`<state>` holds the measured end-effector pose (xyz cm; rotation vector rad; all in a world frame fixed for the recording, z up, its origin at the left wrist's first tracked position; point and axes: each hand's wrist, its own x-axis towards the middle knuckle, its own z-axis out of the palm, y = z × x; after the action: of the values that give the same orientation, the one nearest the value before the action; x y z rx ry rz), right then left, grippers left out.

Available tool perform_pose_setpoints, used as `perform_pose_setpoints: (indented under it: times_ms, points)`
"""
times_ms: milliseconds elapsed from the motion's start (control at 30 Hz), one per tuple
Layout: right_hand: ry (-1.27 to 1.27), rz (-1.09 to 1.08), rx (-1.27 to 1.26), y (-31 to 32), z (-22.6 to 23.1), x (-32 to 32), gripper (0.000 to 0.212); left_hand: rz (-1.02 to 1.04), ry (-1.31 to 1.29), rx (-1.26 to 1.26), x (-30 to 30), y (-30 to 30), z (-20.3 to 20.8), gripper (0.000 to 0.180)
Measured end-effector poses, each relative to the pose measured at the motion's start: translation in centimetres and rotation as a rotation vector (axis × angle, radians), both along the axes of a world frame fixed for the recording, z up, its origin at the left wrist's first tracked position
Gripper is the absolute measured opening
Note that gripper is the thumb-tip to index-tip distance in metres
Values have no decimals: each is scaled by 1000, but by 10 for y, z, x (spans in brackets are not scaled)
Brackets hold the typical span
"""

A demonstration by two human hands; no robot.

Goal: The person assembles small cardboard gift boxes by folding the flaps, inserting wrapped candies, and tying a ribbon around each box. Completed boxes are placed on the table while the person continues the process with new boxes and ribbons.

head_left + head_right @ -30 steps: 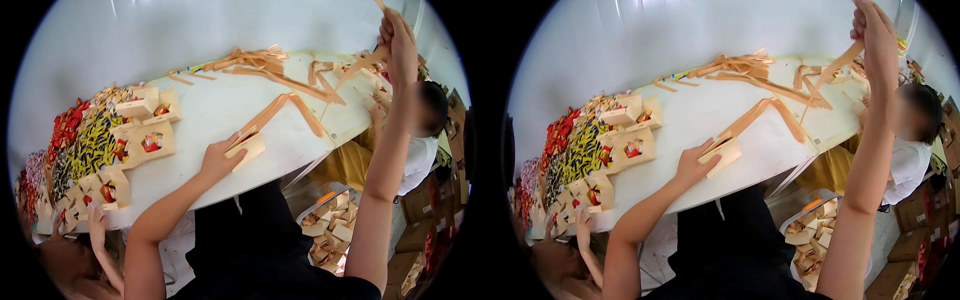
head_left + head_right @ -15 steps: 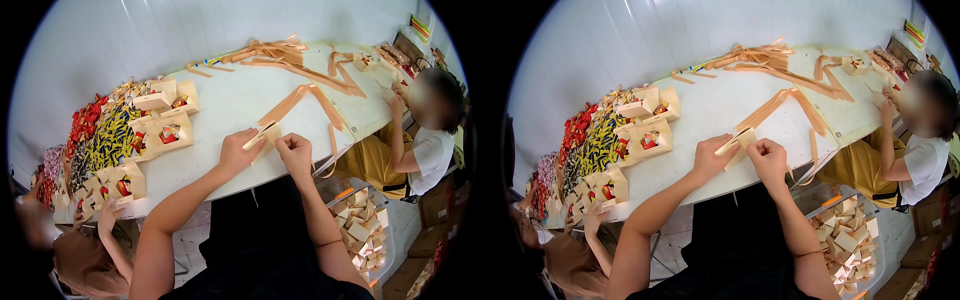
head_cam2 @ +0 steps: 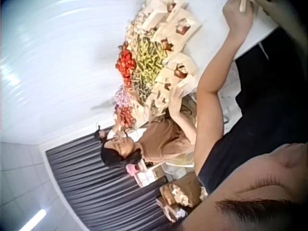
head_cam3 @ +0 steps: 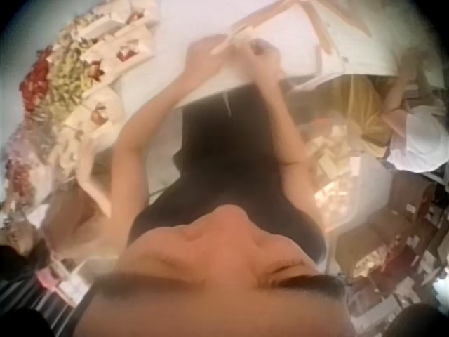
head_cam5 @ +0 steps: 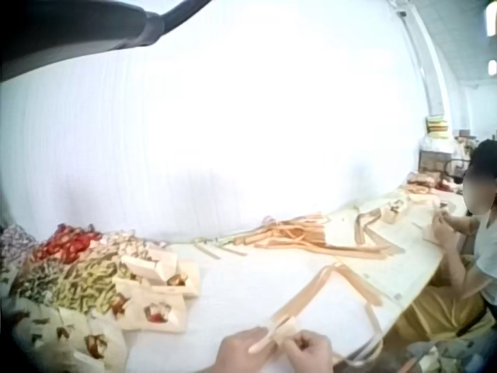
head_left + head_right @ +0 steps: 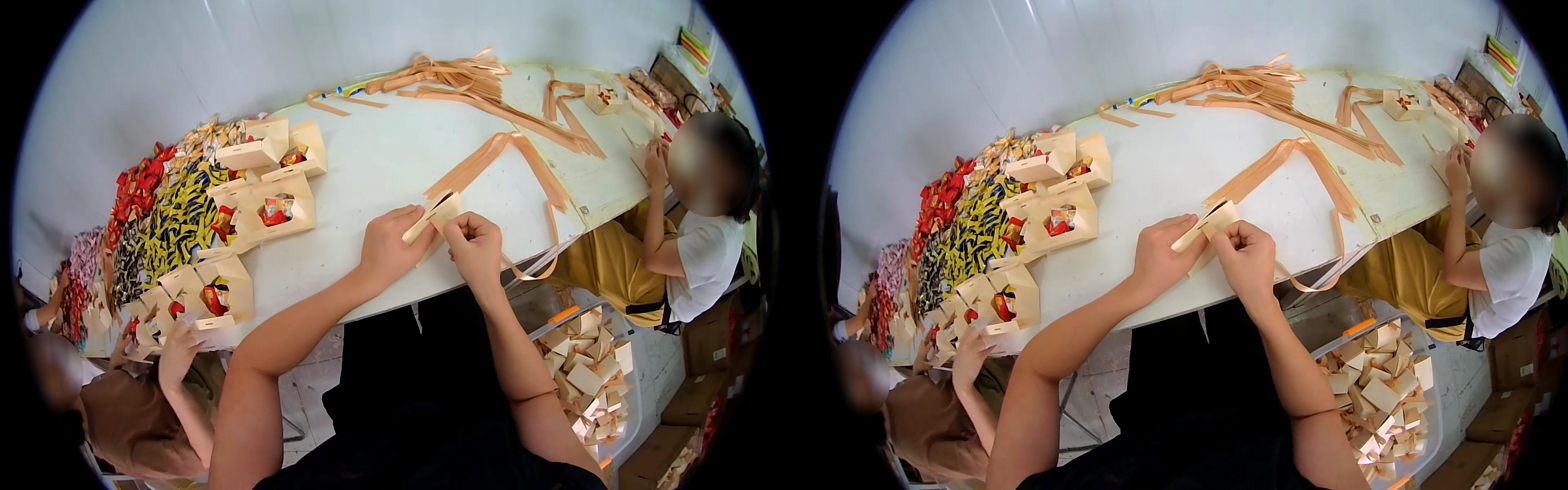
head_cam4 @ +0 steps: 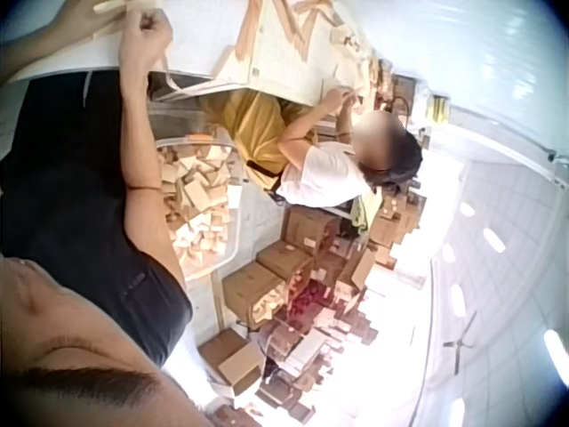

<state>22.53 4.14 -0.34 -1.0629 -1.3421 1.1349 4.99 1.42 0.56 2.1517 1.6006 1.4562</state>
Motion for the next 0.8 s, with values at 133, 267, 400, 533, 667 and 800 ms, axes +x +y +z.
perform_pose_setpoints:
  times_ms: [133,267,400,533,667,800]
  points:
    - [38,49,-32,1,3,-8,22,5,-15,-9,0,0,-2,33]
    - [93,83,-107,5,6,-13,22,-18,-30,-27,1,-2,2,30]
    - [53,180,-59,13,-3,-6,23,-161,-165,-128,-10,1,3,24]
    - [-94,297,-50,20,-2,17,27,-267,-361,-363,-18,11,-5,18]
    - [-200,270,20,6,17,33,37,-248,-365,-342,6,3,8,20]
    - [-588,79,68,-17,48,32,46,-226,-420,-418,12,4,0,21]
